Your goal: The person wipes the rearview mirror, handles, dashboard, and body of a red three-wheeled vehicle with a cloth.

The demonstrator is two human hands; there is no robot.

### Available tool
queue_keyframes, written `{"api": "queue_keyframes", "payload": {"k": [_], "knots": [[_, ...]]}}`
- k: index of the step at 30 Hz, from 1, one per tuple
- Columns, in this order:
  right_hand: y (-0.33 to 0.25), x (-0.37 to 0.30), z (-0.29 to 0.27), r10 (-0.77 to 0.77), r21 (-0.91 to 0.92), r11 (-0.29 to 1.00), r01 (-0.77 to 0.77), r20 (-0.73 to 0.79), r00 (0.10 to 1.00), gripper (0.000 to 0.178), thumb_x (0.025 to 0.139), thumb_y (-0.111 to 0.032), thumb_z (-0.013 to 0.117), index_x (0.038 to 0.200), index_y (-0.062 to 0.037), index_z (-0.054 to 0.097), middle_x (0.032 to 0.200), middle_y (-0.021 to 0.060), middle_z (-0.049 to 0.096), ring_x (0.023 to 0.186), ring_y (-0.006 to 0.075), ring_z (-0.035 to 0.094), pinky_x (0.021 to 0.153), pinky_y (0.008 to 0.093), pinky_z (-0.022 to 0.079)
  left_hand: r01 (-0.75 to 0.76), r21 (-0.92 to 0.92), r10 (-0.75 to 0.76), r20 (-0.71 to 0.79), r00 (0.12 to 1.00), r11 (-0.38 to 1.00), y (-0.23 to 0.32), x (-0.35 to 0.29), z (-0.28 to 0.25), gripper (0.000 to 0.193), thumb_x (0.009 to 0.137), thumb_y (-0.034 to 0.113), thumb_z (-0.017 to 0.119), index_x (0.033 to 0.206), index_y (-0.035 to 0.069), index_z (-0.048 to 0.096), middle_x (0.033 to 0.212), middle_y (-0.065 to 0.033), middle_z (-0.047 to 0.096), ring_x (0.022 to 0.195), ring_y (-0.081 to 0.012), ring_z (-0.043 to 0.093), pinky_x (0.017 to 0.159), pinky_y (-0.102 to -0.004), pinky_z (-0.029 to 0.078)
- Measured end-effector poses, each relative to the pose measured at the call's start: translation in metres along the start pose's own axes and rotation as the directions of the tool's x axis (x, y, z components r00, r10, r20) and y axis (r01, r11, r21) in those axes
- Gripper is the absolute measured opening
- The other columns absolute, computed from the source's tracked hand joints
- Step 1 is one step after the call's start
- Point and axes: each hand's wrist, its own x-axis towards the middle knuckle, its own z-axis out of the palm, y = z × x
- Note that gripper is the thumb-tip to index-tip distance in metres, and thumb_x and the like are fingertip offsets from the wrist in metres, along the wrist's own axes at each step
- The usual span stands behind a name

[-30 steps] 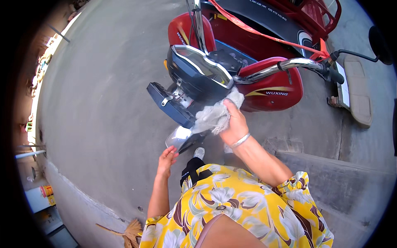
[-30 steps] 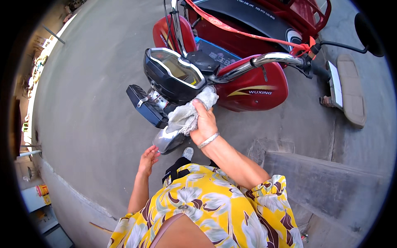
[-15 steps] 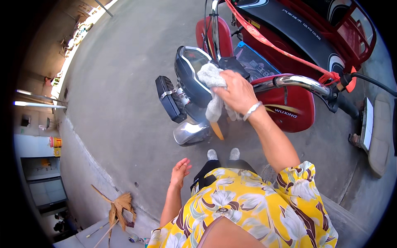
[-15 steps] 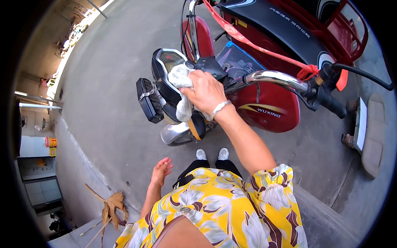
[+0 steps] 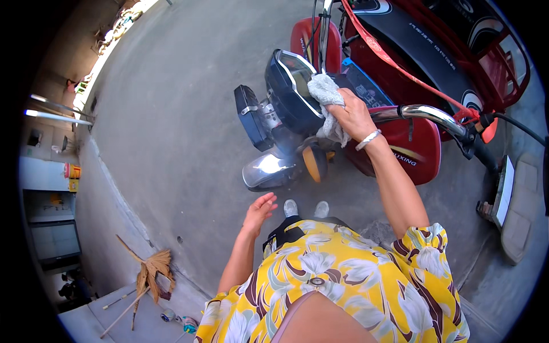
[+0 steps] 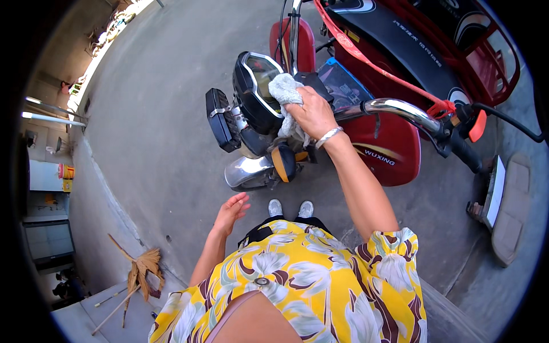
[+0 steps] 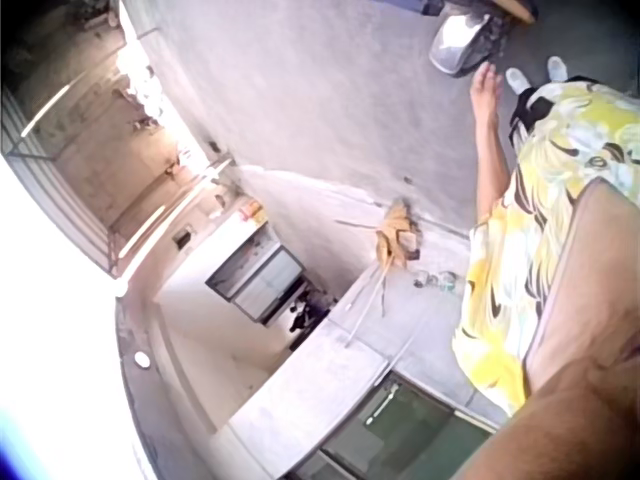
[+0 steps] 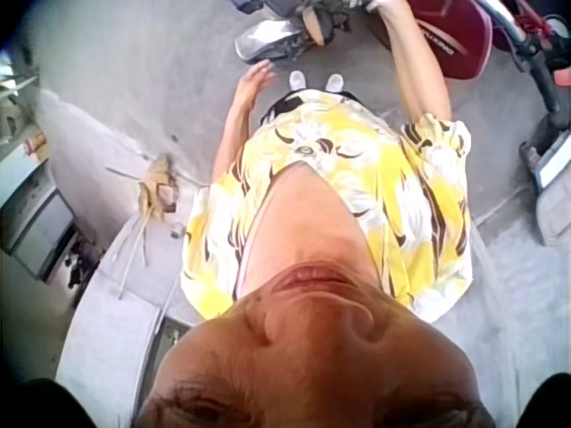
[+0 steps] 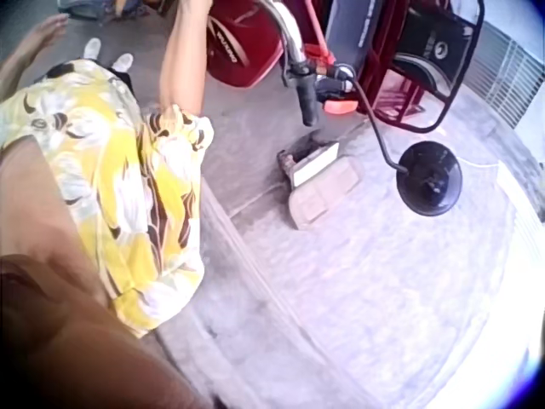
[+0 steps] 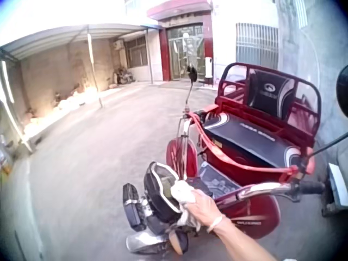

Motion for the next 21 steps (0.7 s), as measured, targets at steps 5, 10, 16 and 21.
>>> {"api": "queue_keyframes", "payload": {"k": [5,10,16,21], "knots": [[-0.033,-0.065,0.002,0.032,0.321,0.944,-0.074,0.136,0.990,0.026,0.069,-0.011,0.059,0.092,0.0004,0.058,0.093,0.0169,0.054,0.087,0.0329,0.053,0.078,0.0329,0.042,-0.182,0.167,0.163,0.120,0.979,0.969,0.005,0.002,-0.007,0.037,0.086,0.018,0.050,0.121,0.007,0.046,0.114,-0.0048,0.054,0.094,-0.0125,0.054,0.077,-0.0253,0.041],[-0.068,-0.056,0.065,-0.124,0.226,0.965,0.135,-0.061,0.990,0.036,0.066,-0.010,0.061,0.099,0.0007,0.055,0.102,0.0187,0.052,0.093,0.0336,0.052,0.080,0.0334,0.043,-0.279,0.641,0.159,0.239,0.958,0.716,0.054,0.003,-0.019,0.033,0.085,0.012,0.051,0.115,0.000,0.049,0.101,-0.0072,0.059,0.090,-0.0144,0.053,0.079,-0.0261,0.042],[-0.051,-0.057,0.097,0.017,0.108,0.994,-0.019,0.019,1.000,0.033,0.061,-0.006,0.063,0.093,-0.0019,0.060,0.099,0.0176,0.053,0.092,0.0320,0.053,0.081,0.0332,0.043,-0.401,0.300,0.351,0.206,0.913,0.866,0.076,0.009,-0.032,0.035,0.086,0.010,0.049,0.119,-0.002,0.044,0.109,-0.0093,0.055,0.095,-0.0143,0.052,0.084,-0.0263,0.040],[-0.074,-0.059,-0.028,-0.186,-0.286,0.952,0.113,-0.243,0.952,0.040,0.051,0.000,0.068,0.090,-0.0028,0.061,0.093,0.0120,0.058,0.085,0.0284,0.056,0.076,0.0352,0.046,-0.260,0.304,0.213,0.180,0.960,0.917,0.023,0.026,-0.072,0.037,0.085,0.008,0.049,0.120,-0.002,0.043,0.115,-0.0106,0.052,0.098,-0.0156,0.052,0.087,-0.0266,0.039]]}}
